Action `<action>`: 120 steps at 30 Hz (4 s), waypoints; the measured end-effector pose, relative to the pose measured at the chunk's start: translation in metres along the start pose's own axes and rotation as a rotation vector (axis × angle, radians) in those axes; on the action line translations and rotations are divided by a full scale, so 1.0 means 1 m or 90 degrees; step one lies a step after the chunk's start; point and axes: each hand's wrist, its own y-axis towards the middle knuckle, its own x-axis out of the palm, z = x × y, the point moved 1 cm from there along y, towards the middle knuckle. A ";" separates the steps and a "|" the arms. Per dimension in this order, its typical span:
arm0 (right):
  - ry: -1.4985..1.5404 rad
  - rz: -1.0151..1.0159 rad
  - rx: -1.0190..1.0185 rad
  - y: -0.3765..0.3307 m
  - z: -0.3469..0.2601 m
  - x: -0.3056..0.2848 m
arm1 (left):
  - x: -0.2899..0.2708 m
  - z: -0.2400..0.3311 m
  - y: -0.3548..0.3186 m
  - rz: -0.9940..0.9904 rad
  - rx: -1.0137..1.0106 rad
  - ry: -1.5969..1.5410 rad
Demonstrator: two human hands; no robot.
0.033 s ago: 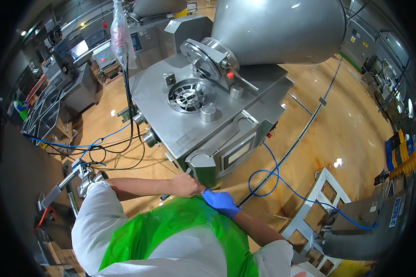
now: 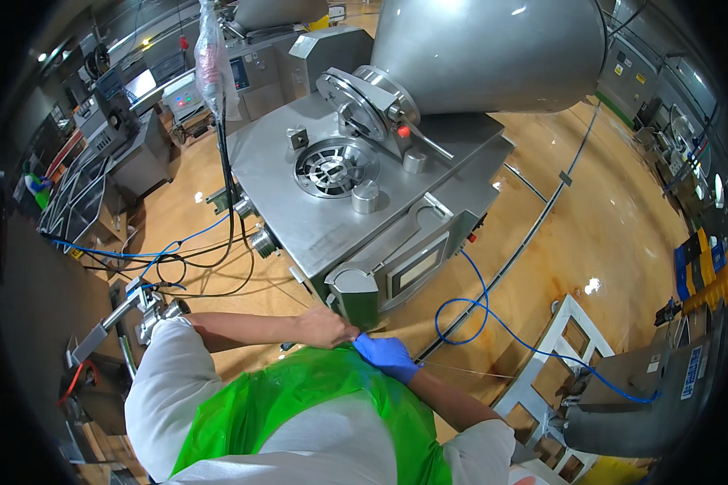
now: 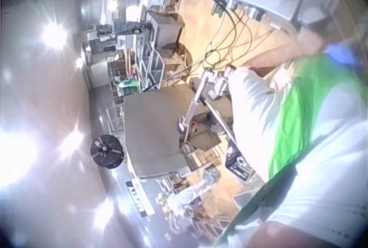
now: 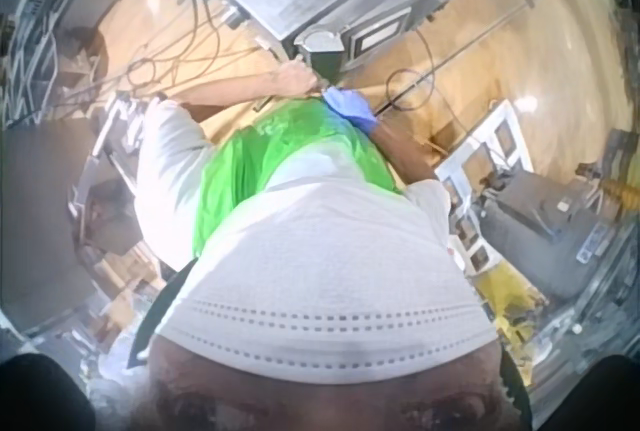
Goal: The person assembles a large industrial machine by inserting a thin rod into a slot, attaching a cylindrical metal component, and connecting a long metal pipe. The person uses both hands to align and secure the parts.
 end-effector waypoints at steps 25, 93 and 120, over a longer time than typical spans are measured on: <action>-0.014 0.115 0.060 -0.013 -0.003 -0.001 | 0.038 0.009 -0.007 0.143 -0.107 -0.351; 0.131 -0.157 -0.014 -0.022 0.042 0.029 | 0.087 -0.022 0.009 -0.020 -0.090 -0.332; -0.162 0.322 0.006 -0.036 0.109 -0.167 | -0.158 -0.089 -0.090 0.449 -0.192 -0.116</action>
